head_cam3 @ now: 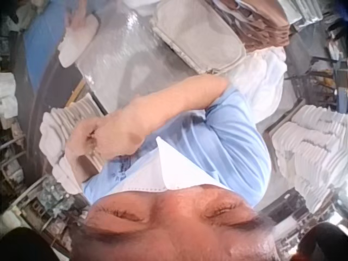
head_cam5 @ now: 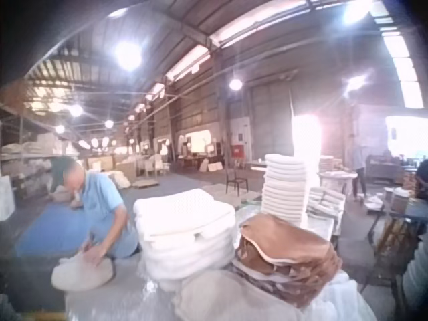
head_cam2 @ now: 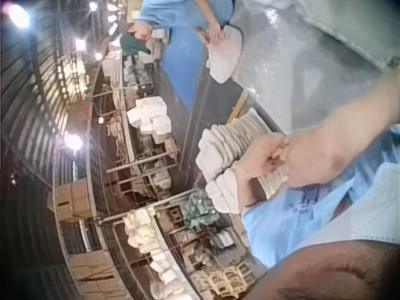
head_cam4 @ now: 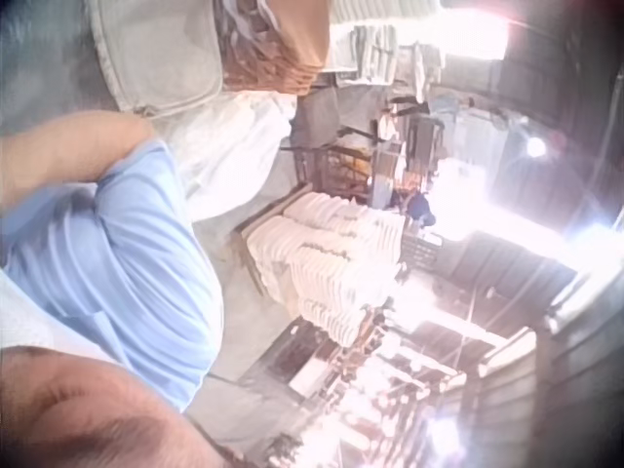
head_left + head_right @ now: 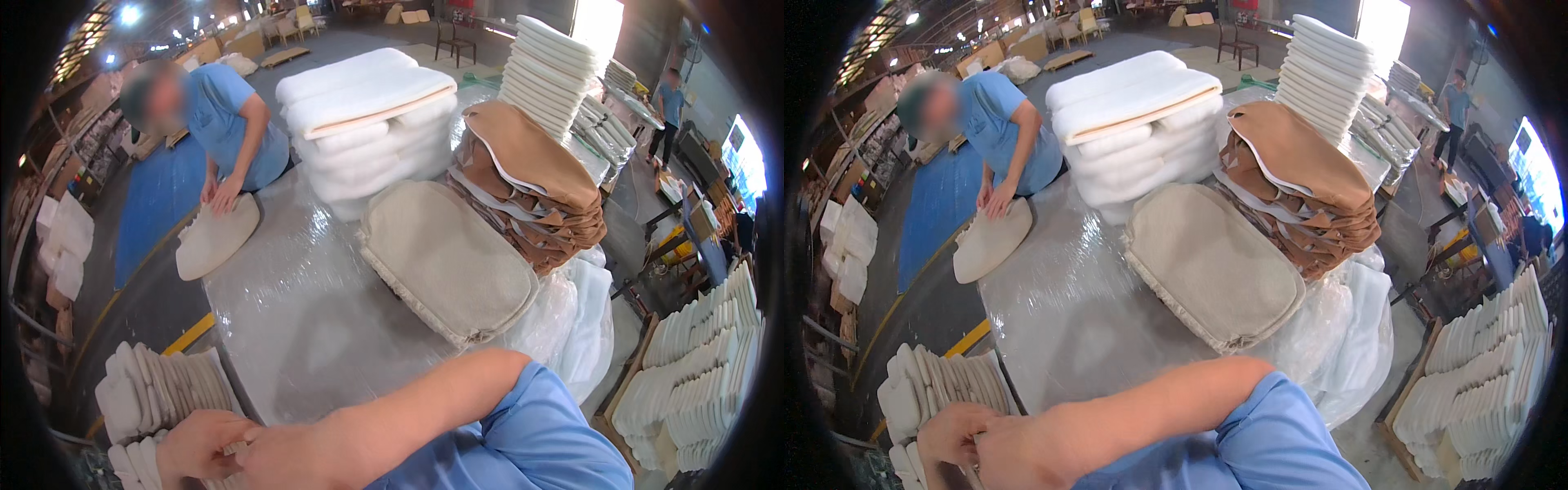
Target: The person inserts a white foam cushion into a beige fabric cover, aligns the edges, and smooths the cover over the foam. The person repeats this process with multiple cushions, stacking the finished items on a table.
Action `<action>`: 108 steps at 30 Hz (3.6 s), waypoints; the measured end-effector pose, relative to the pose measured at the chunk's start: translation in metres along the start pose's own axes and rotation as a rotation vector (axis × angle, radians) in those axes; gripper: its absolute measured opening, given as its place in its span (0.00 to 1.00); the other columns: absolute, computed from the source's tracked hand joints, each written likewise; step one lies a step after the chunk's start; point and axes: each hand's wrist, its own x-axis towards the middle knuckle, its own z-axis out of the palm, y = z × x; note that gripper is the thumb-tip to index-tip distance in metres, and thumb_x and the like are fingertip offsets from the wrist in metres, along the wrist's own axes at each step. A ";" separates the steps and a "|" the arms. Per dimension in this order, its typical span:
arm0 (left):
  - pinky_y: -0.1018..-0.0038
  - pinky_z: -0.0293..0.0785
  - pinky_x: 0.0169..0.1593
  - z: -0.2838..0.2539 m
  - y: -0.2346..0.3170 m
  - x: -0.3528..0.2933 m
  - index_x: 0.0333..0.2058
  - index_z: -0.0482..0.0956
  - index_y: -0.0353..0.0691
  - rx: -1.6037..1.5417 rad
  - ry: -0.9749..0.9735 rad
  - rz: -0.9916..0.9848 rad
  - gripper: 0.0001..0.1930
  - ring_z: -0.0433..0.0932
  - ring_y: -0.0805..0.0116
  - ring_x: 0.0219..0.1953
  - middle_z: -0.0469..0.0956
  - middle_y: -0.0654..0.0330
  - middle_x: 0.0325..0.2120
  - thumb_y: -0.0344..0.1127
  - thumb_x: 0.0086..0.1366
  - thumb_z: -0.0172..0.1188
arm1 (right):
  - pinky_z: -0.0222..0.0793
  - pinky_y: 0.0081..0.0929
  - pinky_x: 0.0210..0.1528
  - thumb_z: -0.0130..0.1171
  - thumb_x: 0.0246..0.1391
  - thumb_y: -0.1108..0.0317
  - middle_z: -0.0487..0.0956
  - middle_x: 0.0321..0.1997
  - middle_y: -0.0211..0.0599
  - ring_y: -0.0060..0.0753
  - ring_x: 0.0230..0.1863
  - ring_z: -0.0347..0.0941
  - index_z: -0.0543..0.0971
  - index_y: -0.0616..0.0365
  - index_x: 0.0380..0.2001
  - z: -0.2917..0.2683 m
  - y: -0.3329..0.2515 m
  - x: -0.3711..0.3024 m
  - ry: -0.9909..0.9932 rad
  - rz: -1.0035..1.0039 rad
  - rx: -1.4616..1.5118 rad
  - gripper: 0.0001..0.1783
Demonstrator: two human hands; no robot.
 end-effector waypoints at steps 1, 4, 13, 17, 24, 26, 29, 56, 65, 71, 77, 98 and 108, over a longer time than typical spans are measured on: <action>0.60 0.79 0.53 -0.004 0.002 0.002 0.60 0.79 0.45 -0.022 0.021 0.025 0.28 0.84 0.52 0.47 0.84 0.52 0.44 0.38 0.60 0.71 | 0.77 0.48 0.45 0.64 0.52 0.64 0.86 0.37 0.54 0.54 0.42 0.84 0.87 0.63 0.35 0.001 -0.006 -0.002 0.063 0.037 -0.038 0.14; 0.64 0.80 0.47 -0.013 0.002 -0.005 0.55 0.80 0.38 -0.041 -0.027 0.038 0.23 0.85 0.54 0.45 0.85 0.51 0.41 0.37 0.62 0.71 | 0.74 0.51 0.42 0.62 0.57 0.65 0.81 0.33 0.51 0.57 0.39 0.79 0.82 0.63 0.32 0.018 -0.001 -0.003 0.431 -0.203 0.193 0.10; 0.66 0.81 0.44 0.034 -0.059 -0.004 0.54 0.79 0.38 -0.447 -0.005 0.368 0.22 0.83 0.62 0.40 0.82 0.56 0.41 0.44 0.69 0.71 | 0.78 0.29 0.50 0.65 0.68 0.71 0.86 0.46 0.37 0.29 0.46 0.82 0.84 0.63 0.51 0.057 0.038 -0.126 0.918 0.733 0.603 0.11; 0.56 0.84 0.44 0.083 -0.106 0.005 0.52 0.76 0.33 -1.009 0.587 0.502 0.28 0.86 0.50 0.40 0.83 0.49 0.37 0.53 0.68 0.70 | 0.76 0.26 0.44 0.63 0.71 0.62 0.84 0.39 0.32 0.22 0.40 0.79 0.84 0.61 0.49 0.070 0.074 -0.169 1.223 0.860 0.917 0.13; 0.63 0.81 0.48 0.143 -0.134 0.083 0.60 0.74 0.37 -1.461 0.851 0.488 0.25 0.83 0.61 0.43 0.81 0.55 0.43 0.46 0.73 0.67 | 0.72 0.28 0.35 0.58 0.73 0.51 0.80 0.36 0.29 0.26 0.33 0.75 0.82 0.56 0.50 -0.057 0.210 -0.244 1.779 0.793 0.976 0.20; 0.67 0.80 0.50 0.151 -0.127 0.098 0.63 0.73 0.39 -1.462 0.773 0.371 0.28 0.82 0.64 0.45 0.81 0.58 0.46 0.46 0.71 0.69 | 0.72 0.32 0.35 0.58 0.72 0.47 0.79 0.38 0.29 0.27 0.34 0.73 0.80 0.55 0.52 -0.098 0.252 -0.282 1.899 0.834 0.909 0.22; 0.64 0.80 0.53 0.161 -0.130 0.107 0.67 0.70 0.38 -1.416 0.751 0.291 0.31 0.82 0.61 0.48 0.80 0.56 0.47 0.48 0.72 0.68 | 0.68 0.33 0.31 0.60 0.70 0.44 0.75 0.35 0.31 0.30 0.32 0.70 0.78 0.54 0.50 -0.155 0.300 -0.311 2.053 0.983 0.840 0.24; 0.66 0.81 0.51 0.191 -0.124 0.093 0.67 0.71 0.37 -1.538 0.982 -0.011 0.26 0.83 0.64 0.46 0.81 0.56 0.46 0.42 0.76 0.63 | 0.75 0.65 0.61 0.64 0.55 0.75 0.74 0.65 0.54 0.58 0.62 0.75 0.69 0.69 0.64 -0.254 0.390 -0.276 2.565 0.576 0.718 0.34; 0.59 0.78 0.59 0.114 -0.108 0.120 0.70 0.67 0.39 -1.296 1.029 0.162 0.28 0.82 0.59 0.55 0.81 0.51 0.54 0.38 0.76 0.62 | 0.73 0.53 0.68 0.59 0.59 0.76 0.74 0.64 0.50 0.50 0.65 0.73 0.64 0.67 0.68 -0.080 0.282 -0.246 2.264 0.137 0.976 0.33; 0.56 0.73 0.65 0.037 -0.054 0.142 0.78 0.48 0.45 -1.399 1.131 0.247 0.43 0.70 0.56 0.68 0.65 0.52 0.71 0.52 0.75 0.62 | 0.69 0.48 0.72 0.57 0.62 0.73 0.75 0.64 0.47 0.47 0.66 0.73 0.65 0.65 0.69 0.015 0.190 -0.152 2.078 0.353 1.015 0.32; 0.54 0.71 0.69 0.085 -0.095 0.157 0.73 0.59 0.38 -1.760 1.347 0.300 0.33 0.72 0.56 0.67 0.70 0.51 0.67 0.50 0.79 0.55 | 0.69 0.46 0.71 0.63 0.58 0.79 0.76 0.64 0.41 0.44 0.66 0.73 0.68 0.60 0.67 0.110 0.159 -0.098 1.960 0.363 1.392 0.33; 0.60 0.79 0.61 0.250 -0.324 0.065 0.69 0.68 0.38 -1.773 0.976 -0.092 0.26 0.80 0.58 0.58 0.79 0.54 0.59 0.41 0.78 0.60 | 0.79 0.30 0.48 0.67 0.67 0.64 0.83 0.50 0.35 0.32 0.46 0.82 0.78 0.58 0.58 0.379 0.103 -0.024 0.938 1.331 1.777 0.20; 0.62 0.72 0.62 0.252 -0.352 0.051 0.69 0.68 0.36 -1.120 1.303 -0.648 0.31 0.76 0.61 0.59 0.78 0.50 0.58 0.52 0.78 0.57 | 0.78 0.31 0.49 0.61 0.69 0.60 0.87 0.42 0.39 0.30 0.44 0.83 0.82 0.62 0.53 0.264 0.115 -0.121 1.360 1.630 0.237 0.18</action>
